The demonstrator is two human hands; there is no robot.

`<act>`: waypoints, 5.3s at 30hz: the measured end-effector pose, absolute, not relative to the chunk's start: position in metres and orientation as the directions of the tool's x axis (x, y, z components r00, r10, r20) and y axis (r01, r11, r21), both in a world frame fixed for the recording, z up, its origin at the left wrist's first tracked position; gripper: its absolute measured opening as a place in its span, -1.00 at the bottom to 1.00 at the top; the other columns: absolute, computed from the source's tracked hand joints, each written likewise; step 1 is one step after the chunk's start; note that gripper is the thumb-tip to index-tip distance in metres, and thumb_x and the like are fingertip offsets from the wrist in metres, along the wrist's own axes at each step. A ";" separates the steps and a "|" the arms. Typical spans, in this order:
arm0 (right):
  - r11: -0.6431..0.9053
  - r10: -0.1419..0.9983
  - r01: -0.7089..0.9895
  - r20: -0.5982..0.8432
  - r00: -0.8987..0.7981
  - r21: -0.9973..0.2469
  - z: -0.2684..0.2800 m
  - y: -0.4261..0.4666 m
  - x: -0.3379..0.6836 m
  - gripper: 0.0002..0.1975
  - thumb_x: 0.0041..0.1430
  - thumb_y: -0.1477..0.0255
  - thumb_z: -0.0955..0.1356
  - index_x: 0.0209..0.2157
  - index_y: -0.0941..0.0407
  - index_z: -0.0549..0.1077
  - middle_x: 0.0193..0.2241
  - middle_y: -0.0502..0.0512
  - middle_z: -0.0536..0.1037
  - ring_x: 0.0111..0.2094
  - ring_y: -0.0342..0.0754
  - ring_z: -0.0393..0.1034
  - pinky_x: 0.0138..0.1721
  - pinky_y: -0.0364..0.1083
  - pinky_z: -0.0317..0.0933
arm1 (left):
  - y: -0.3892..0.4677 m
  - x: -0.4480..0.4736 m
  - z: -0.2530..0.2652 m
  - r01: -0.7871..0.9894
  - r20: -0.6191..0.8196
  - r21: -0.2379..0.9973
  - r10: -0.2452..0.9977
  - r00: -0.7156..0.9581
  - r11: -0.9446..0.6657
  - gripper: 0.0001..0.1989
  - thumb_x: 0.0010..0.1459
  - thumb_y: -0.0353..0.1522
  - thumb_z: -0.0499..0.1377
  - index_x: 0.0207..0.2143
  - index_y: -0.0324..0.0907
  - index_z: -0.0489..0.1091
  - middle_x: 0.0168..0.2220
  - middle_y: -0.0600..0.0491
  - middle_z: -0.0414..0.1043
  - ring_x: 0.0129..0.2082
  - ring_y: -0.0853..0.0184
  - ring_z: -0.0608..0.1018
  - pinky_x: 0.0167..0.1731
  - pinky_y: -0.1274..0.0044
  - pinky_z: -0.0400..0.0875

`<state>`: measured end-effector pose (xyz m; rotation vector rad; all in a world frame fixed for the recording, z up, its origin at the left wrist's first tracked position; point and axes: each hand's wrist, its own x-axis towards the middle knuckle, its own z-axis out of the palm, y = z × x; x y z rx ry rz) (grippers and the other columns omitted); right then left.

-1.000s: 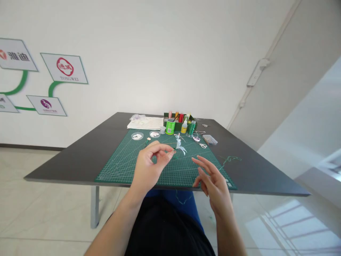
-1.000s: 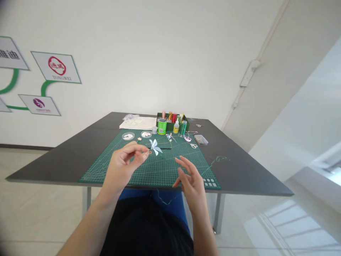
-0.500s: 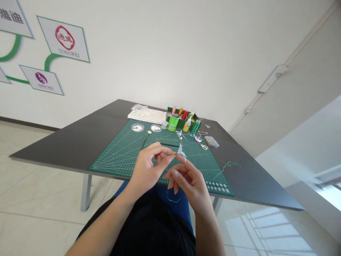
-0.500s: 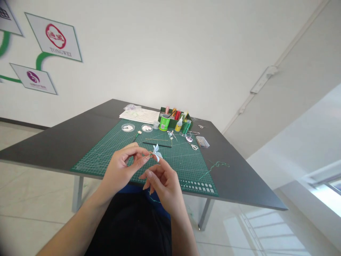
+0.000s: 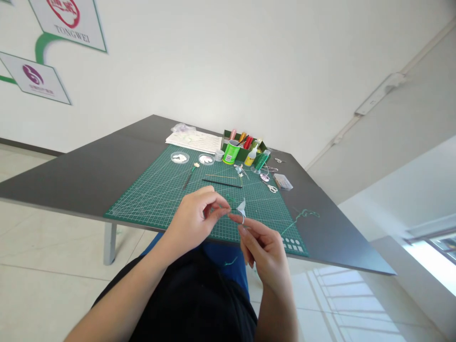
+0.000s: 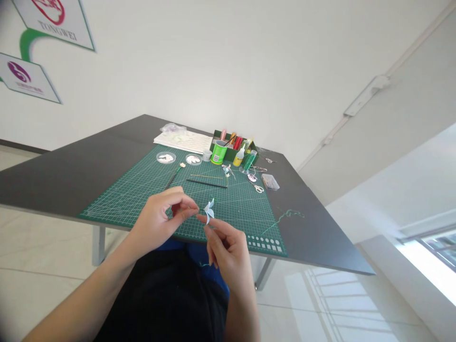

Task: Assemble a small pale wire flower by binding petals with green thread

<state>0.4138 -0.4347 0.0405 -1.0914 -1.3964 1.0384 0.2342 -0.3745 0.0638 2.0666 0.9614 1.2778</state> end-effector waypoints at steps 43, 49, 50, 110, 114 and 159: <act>0.353 0.935 0.321 0.343 -0.088 -0.879 0.080 -0.475 0.423 -0.76 0.32 0.39 0.33 -0.19 0.04 0.68 -0.79 -0.07 0.34 -0.80 -0.21 0.16 -0.74 -0.19 -0.04 | -0.393 0.229 0.076 0.266 0.482 0.770 0.802 0.353 -0.580 -0.83 0.20 -0.36 0.23 -0.46 -0.21 0.46 -0.53 0.12 0.29 -0.51 0.45 0.33 -0.50 0.58 0.21; 0.405 0.914 0.340 0.381 -0.139 -0.849 0.099 -0.472 0.430 -0.77 0.29 0.43 0.35 -0.21 -0.01 0.69 -0.78 -0.06 0.37 -0.81 -0.19 0.14 -0.76 -0.17 -0.01 | -0.393 0.230 0.075 0.275 0.468 0.773 0.807 0.361 -0.572 -0.84 0.21 -0.37 0.22 -0.45 -0.21 0.47 -0.53 0.12 0.29 -0.50 0.45 0.34 -0.49 0.58 0.20; 0.410 0.912 0.334 0.380 -0.153 -0.849 0.102 -0.472 0.431 -0.77 0.28 0.43 0.36 -0.21 -0.02 0.70 -0.78 -0.06 0.37 -0.81 -0.19 0.14 -0.76 -0.17 -0.01 | -0.393 0.230 0.075 0.275 0.466 0.773 0.807 0.363 -0.571 -0.83 0.21 -0.38 0.22 -0.45 -0.21 0.47 -0.52 0.12 0.29 -0.50 0.45 0.34 -0.49 0.58 0.20; 0.154 0.913 0.328 0.007 -0.408 -0.932 0.018 -0.350 0.464 -0.58 0.28 0.17 0.34 -0.03 0.20 0.56 -0.74 -0.15 0.28 -0.73 -0.26 0.07 -0.66 -0.23 -0.03 | -0.355 0.241 0.049 -0.267 0.330 0.933 0.864 0.380 -0.239 -0.83 0.15 -0.32 0.29 -0.40 -0.25 0.46 -0.15 -0.07 0.56 -0.43 0.42 0.54 -0.46 0.57 0.37; 0.159 0.910 0.405 -0.026 -0.415 -0.900 0.016 -0.350 0.471 -0.57 0.30 0.18 0.32 0.02 0.18 0.54 -0.73 -0.14 0.31 -0.72 -0.24 0.12 -0.66 -0.23 0.02 | -0.332 0.242 0.035 -0.486 0.218 0.874 0.899 0.380 -0.006 -0.83 0.05 -0.36 0.37 -0.42 -0.27 0.47 -0.33 -0.04 0.60 -0.35 0.35 0.62 -0.31 0.55 0.48; -0.244 0.771 0.739 0.336 0.540 -0.628 0.043 -0.275 0.625 -0.71 0.01 0.39 0.42 -0.18 0.17 0.56 -0.15 0.34 0.60 -0.08 0.19 0.51 -0.20 -0.01 0.37 | -0.252 0.264 0.075 -0.543 0.309 0.830 0.916 0.257 -0.128 -0.91 0.02 -0.50 0.35 -0.43 -0.32 0.47 -0.35 -0.08 0.62 -0.37 0.39 0.63 -0.17 0.51 0.53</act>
